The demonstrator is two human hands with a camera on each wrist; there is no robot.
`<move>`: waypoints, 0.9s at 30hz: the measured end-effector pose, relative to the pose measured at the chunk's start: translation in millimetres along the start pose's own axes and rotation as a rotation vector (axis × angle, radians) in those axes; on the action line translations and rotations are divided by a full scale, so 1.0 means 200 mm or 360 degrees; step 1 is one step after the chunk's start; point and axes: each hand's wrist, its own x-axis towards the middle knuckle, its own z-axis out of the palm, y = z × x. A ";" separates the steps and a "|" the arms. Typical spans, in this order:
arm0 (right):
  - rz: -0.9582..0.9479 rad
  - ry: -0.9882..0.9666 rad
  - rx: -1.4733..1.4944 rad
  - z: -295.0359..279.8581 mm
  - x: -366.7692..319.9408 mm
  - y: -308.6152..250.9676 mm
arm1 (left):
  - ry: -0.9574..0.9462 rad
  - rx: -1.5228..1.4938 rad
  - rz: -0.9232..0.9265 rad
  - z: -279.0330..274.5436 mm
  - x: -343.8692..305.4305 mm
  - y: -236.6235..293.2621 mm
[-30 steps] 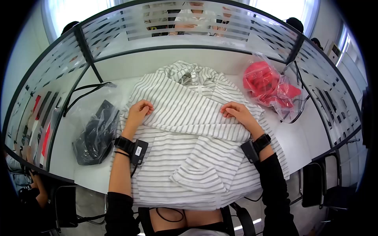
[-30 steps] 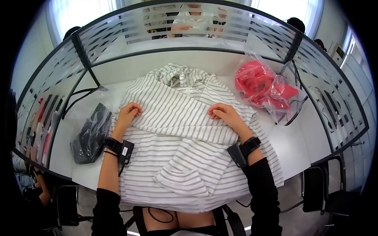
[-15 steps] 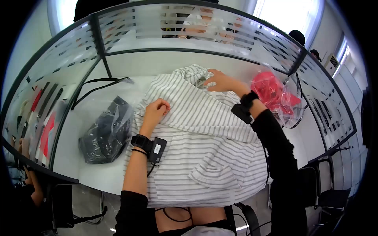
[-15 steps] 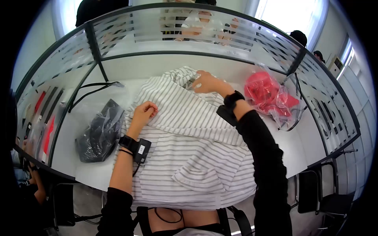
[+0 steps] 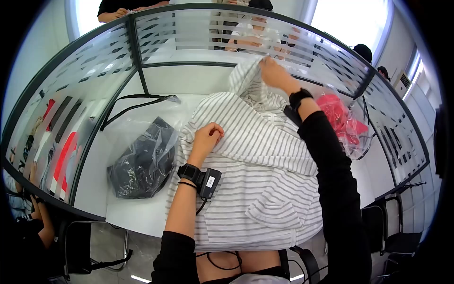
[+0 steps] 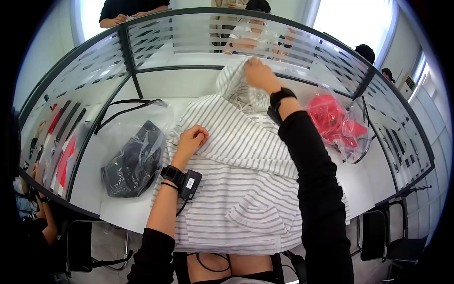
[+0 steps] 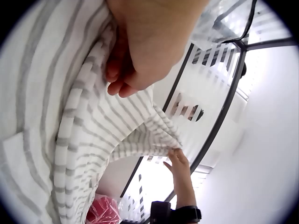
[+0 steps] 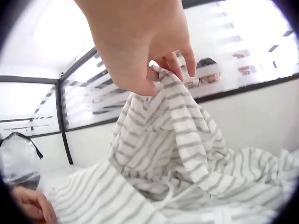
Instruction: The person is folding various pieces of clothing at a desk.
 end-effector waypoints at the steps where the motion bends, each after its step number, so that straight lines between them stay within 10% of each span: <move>1: 0.0085 0.0031 -0.0050 -0.06 0.04 0.02 | 0.0003 0.0018 0.0005 0.01 0.00 0.00; 16: 0.0756 0.0230 -0.0279 -0.52 0.27 0.24 | -0.0039 0.0045 -0.0005 0.01 -0.01 0.01; 27: 0.0849 0.0785 0.0537 -0.41 0.50 0.79 | -0.0017 -0.0005 0.0011 0.01 0.00 -0.01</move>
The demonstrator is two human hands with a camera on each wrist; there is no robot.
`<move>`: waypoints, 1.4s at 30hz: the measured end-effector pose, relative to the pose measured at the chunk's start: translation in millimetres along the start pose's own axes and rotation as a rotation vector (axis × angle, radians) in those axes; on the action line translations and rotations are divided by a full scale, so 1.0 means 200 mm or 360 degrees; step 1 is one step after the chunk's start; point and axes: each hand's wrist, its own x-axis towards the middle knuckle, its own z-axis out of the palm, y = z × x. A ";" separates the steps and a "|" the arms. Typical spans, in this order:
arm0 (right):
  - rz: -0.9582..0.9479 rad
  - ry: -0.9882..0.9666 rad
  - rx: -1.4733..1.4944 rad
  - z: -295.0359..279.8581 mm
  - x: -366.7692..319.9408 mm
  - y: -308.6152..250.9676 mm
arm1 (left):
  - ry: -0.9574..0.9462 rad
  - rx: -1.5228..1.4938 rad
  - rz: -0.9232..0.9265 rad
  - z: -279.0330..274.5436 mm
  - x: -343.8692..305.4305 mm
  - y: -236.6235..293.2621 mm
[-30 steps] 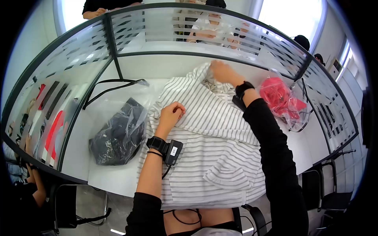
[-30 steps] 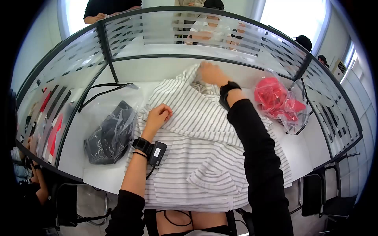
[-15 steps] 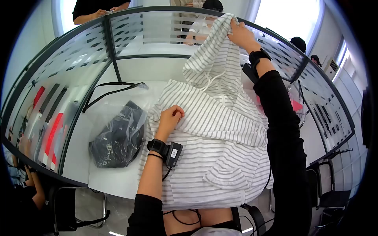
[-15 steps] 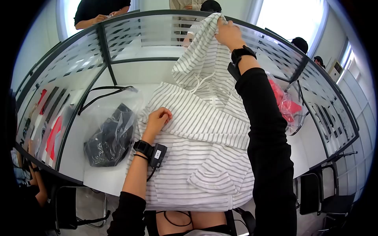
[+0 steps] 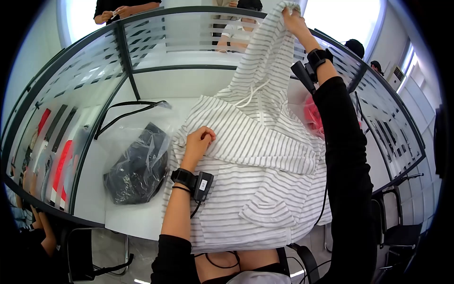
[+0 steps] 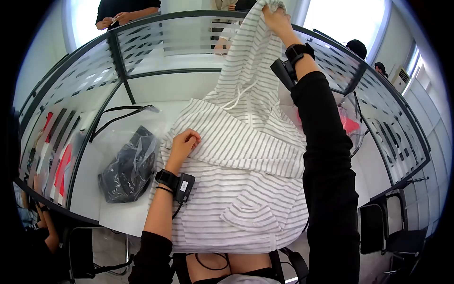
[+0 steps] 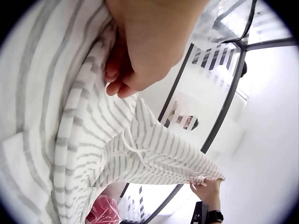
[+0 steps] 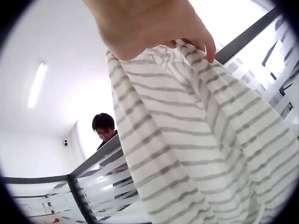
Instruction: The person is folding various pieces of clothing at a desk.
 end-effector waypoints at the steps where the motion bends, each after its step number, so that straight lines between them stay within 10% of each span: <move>1: -0.0557 0.0053 -0.0711 0.06 0.11 0.12 | -0.0021 0.0011 -0.0007 0.00 0.00 0.00; 8: -0.0637 -0.0393 -0.0161 -0.65 -0.42 -0.26 | -0.0001 -0.0018 0.0048 -0.01 0.00 0.00; 16: -0.0763 -0.2703 0.0459 -1.33 -1.37 -0.27 | -0.0014 0.0060 -0.0029 0.00 0.00 0.02; 18: -0.0200 -0.3008 0.0253 -1.39 -1.48 -0.21 | -0.0041 0.0068 0.0007 -0.01 0.01 0.00; 33: -0.1087 -0.1264 -0.0069 -0.30 -1.18 0.49 | -0.0696 0.2017 0.0876 -0.04 0.51 0.46; 38: -0.1270 -0.1240 -0.0268 -0.03 -1.15 0.51 | -0.1014 0.2254 0.1453 0.05 0.70 0.24; 42: -0.1078 -0.1597 -0.0168 0.02 -1.12 0.49 | -0.1346 0.2313 0.0775 0.04 0.76 0.24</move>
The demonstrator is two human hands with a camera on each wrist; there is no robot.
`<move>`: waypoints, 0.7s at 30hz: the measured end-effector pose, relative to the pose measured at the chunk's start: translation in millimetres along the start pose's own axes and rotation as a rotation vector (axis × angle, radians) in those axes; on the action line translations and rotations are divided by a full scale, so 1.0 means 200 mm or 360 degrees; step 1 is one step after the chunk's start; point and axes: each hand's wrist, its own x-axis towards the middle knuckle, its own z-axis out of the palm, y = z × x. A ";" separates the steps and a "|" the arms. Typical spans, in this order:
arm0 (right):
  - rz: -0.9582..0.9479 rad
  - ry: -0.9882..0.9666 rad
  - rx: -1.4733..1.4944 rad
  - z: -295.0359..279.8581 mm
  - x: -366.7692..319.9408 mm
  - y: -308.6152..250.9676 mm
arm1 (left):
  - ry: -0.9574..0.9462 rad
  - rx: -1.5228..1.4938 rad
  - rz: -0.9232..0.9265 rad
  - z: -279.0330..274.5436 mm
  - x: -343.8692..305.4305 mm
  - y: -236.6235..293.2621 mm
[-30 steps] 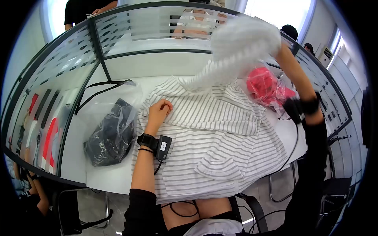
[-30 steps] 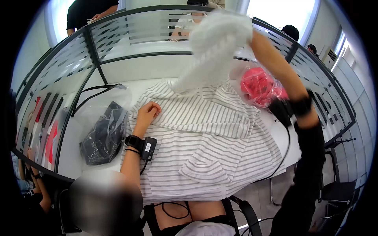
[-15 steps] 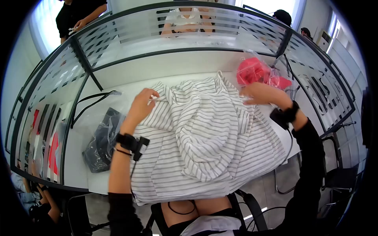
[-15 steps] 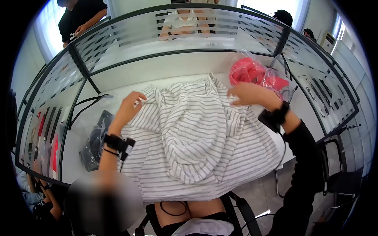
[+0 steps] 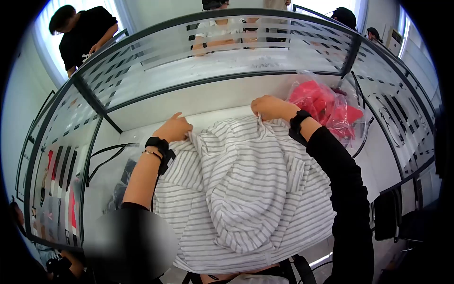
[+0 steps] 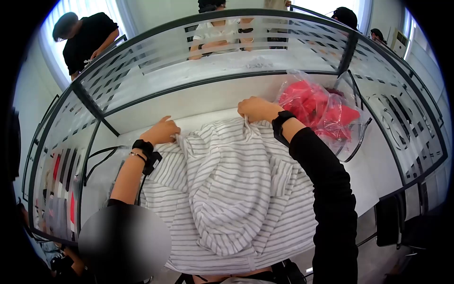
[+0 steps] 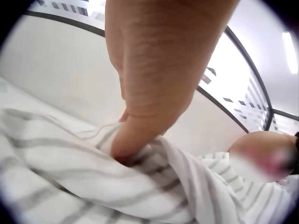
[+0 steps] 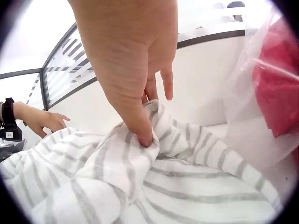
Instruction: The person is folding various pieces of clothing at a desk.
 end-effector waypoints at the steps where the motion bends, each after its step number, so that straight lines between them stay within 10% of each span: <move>1: 0.0116 -0.0074 0.0044 0.00 0.01 0.02 | -0.0051 -0.0042 -0.0067 -0.01 0.00 -0.04; 6: 0.0221 0.0050 0.0339 -0.07 -0.03 0.12 | 0.0596 -0.0535 -0.0205 -0.02 -0.17 -0.20; 9: 0.0205 0.0469 0.0474 -0.01 -0.08 0.26 | 0.0191 -0.0502 -0.0676 -0.12 -0.27 -0.26; 12: 0.0155 0.0612 0.0733 0.01 -0.12 0.31 | 0.0650 -0.0868 -0.0604 -0.13 -0.31 -0.23; 21: 0.0115 0.0136 0.0806 -0.09 -0.15 0.31 | 0.0593 -0.1105 -0.0311 -0.09 -0.32 -0.30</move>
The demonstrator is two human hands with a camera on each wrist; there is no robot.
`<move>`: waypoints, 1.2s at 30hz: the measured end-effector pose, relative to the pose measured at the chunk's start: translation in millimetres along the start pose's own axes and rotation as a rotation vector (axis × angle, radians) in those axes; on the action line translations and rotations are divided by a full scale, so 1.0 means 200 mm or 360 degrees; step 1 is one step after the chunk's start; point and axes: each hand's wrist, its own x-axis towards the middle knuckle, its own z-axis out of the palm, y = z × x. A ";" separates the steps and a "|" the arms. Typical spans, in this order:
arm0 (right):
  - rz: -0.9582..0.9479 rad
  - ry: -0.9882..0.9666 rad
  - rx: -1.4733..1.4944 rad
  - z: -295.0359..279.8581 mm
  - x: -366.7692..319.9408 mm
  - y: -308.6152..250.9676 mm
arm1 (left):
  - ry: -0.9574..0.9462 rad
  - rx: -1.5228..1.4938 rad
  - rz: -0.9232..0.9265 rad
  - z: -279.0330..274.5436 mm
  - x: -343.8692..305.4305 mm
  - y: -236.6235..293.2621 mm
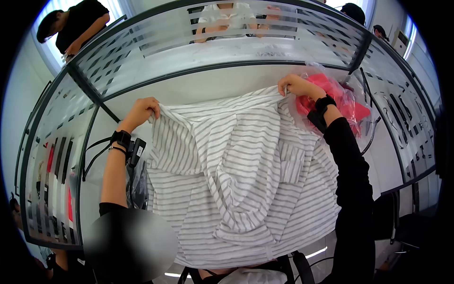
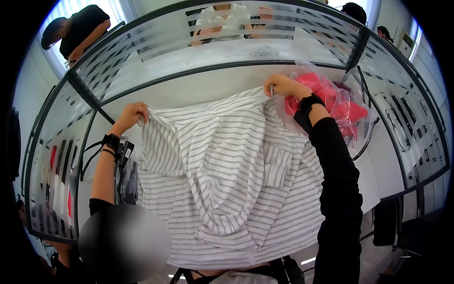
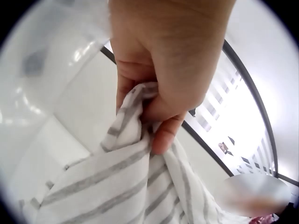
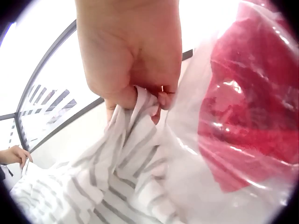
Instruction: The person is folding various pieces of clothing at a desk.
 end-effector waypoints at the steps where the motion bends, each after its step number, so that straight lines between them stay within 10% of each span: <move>1: 0.0028 -0.0106 -0.0048 -0.01 0.00 -0.02 | -0.0013 0.0024 -0.0019 -0.01 0.00 0.02; 6: 0.0117 0.0041 -0.0376 0.07 0.04 -0.09 | -0.0074 0.0187 -0.0526 -0.03 0.01 0.12; 12: 0.0298 0.0275 -0.0943 0.01 0.13 -0.16 | 0.0402 0.0571 -0.0108 -0.05 0.06 0.04; 20: -0.0210 0.0870 -0.1187 -0.16 -0.21 -0.59 | 0.0603 0.1158 0.0318 -0.19 -0.32 0.59; 29: -0.0072 0.0168 -0.0773 0.25 -1.08 -1.01 | -0.0327 0.0908 0.0174 0.23 -1.24 0.96; 36: -0.0166 0.0059 -0.0982 0.59 -1.20 -0.98 | -0.0170 0.0798 0.0163 0.47 -1.37 0.89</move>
